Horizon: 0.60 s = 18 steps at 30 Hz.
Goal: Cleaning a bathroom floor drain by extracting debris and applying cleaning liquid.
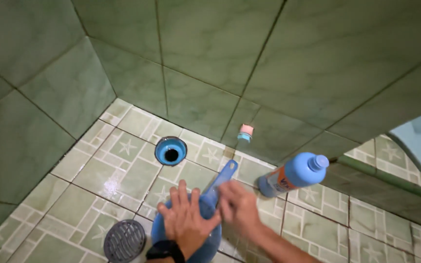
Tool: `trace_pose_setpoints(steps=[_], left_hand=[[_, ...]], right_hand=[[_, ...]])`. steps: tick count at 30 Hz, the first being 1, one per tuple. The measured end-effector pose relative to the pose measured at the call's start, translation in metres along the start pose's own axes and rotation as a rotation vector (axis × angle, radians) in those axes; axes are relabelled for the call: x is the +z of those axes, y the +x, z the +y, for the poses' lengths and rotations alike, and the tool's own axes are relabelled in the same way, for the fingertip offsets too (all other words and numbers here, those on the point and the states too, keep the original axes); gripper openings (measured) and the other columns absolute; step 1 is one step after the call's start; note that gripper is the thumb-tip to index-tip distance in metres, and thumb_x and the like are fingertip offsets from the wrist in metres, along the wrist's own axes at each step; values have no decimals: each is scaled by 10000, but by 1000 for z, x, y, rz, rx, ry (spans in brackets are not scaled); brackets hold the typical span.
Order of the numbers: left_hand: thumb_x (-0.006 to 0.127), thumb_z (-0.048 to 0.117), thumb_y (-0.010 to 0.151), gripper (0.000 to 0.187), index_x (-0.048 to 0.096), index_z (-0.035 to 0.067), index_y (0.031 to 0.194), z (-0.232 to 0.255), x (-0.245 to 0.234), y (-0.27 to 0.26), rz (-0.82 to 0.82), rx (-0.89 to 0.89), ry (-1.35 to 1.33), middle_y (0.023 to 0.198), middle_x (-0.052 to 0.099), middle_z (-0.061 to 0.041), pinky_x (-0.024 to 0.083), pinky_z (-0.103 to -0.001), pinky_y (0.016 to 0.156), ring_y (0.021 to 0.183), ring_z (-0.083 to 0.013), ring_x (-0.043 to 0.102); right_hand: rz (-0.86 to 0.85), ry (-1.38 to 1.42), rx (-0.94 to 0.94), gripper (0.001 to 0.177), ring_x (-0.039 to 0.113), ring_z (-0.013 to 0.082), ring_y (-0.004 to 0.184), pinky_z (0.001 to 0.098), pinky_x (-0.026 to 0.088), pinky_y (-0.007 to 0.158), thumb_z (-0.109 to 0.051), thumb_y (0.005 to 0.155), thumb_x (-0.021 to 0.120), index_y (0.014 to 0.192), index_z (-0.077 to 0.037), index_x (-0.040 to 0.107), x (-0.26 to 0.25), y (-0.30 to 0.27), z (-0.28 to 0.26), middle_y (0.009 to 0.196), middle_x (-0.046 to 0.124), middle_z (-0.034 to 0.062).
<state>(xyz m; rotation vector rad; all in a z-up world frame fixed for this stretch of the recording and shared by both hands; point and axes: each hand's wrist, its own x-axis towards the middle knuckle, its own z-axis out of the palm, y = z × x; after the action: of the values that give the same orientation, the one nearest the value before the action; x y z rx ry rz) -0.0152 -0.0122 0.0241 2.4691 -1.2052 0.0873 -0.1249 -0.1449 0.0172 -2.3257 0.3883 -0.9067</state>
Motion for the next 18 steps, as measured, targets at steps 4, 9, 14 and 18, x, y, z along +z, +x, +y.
trace_pose_setpoints(steps=[4, 9, 14, 18], left_hand=[[685, 694, 681, 799, 625, 88, 1198, -1, 3, 3, 26, -11, 39, 1433, 501, -244, 378, -698, 815, 1263, -443, 460], [635, 713, 715, 819, 617, 78, 1233, 11, -7, -1, 44, -44, 32, 1422, 507, -252, 390, -684, 791, 1241, -442, 482], [571, 671, 876, 721, 602, 23, 1193, 8, -39, 17, -157, 90, 62, 1256, 569, -214, 393, -601, 889, 1171, -418, 511], [561, 553, 946, 541, 612, 23, 1042, 5, -70, 41, -176, 473, 162, 1018, 591, -163, 401, -539, 911, 1026, -356, 548]], right_hand=[[248, -109, 183, 151, 681, 272, 723, 353, 543, 657, 51, 873, 677, 994, -24, 727, -2, 19, 12, 853, 685, 144], [30, 108, 355, 174, 719, 235, 688, 319, 552, 591, -38, 850, 679, 1006, -4, 746, -9, -5, 4, 861, 732, 126], [-105, 153, 520, 151, 740, 208, 776, 327, 583, 690, -124, 833, 759, 937, -16, 760, -14, -53, 72, 857, 760, 112], [-417, -52, 679, 316, 738, 203, 750, 382, 581, 703, -355, 814, 732, 879, -67, 845, -37, -101, 119, 800, 788, 114]])
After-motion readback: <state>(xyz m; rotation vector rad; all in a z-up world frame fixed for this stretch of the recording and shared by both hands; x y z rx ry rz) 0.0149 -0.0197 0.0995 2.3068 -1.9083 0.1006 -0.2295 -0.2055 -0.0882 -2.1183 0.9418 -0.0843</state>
